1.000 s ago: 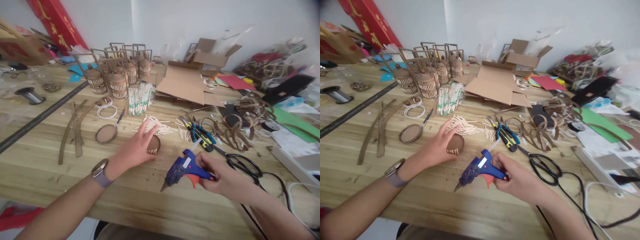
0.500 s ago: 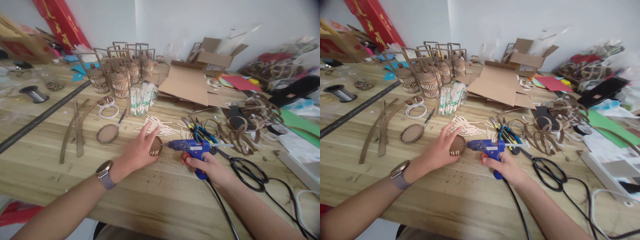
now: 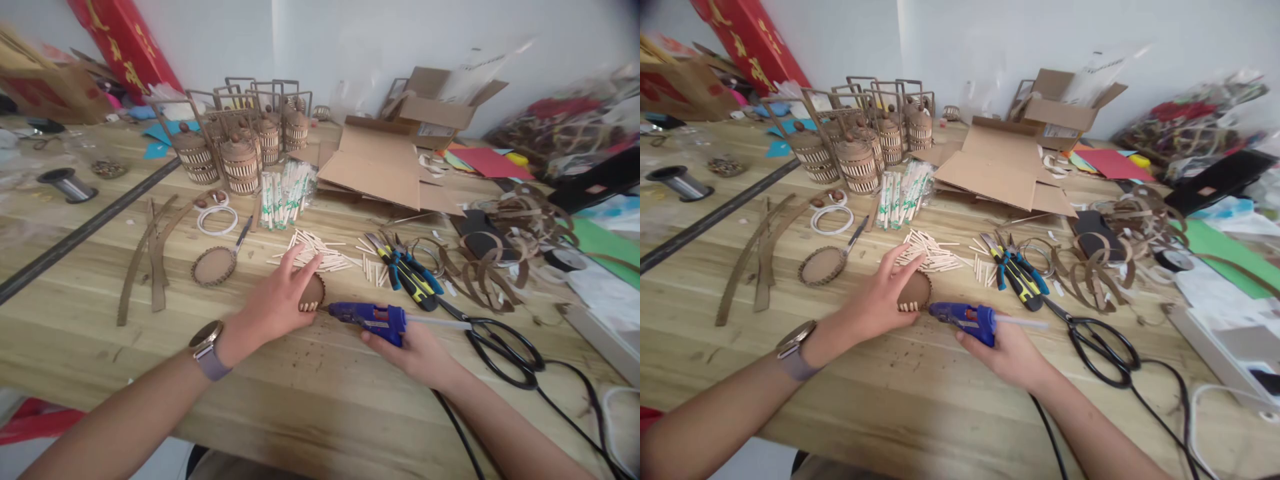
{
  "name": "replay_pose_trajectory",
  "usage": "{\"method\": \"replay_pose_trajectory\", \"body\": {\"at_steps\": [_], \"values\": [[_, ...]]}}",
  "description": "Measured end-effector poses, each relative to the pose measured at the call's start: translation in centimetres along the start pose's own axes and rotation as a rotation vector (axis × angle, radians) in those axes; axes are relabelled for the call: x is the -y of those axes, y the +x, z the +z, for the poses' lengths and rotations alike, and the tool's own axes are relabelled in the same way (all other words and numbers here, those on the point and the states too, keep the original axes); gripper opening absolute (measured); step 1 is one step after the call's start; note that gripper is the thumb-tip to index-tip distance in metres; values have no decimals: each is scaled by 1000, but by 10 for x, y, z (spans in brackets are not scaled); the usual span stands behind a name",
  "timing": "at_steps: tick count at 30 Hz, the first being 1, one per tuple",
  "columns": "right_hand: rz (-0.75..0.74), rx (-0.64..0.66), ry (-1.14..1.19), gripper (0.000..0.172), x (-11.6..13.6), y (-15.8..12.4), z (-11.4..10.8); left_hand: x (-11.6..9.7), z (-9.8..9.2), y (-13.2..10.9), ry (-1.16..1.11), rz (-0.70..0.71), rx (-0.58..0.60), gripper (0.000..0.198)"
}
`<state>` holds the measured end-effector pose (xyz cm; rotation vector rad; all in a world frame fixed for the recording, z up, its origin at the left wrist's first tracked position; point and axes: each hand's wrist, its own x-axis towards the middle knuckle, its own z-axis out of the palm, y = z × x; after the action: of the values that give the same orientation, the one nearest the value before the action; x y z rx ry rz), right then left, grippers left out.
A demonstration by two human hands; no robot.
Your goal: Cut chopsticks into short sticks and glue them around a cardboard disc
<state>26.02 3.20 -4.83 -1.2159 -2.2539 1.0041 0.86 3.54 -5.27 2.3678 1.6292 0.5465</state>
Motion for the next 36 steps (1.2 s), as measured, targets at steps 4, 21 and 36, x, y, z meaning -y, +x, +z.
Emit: {"method": "replay_pose_trajectory", "body": {"at_steps": [4, 21, 36], "values": [[-20, -1, -66, 28, -2, 0, 2, -1, -1, 0, -1, 2, 0, 93], [-17, 5, -155, 31, 1, 0, 4, 2, 1, 0, 3, 32, -21, 94], [-12, -13, -131, 31, -2, 0, 6, 2, 1, 0, -11, 48, -23, 94]]}}
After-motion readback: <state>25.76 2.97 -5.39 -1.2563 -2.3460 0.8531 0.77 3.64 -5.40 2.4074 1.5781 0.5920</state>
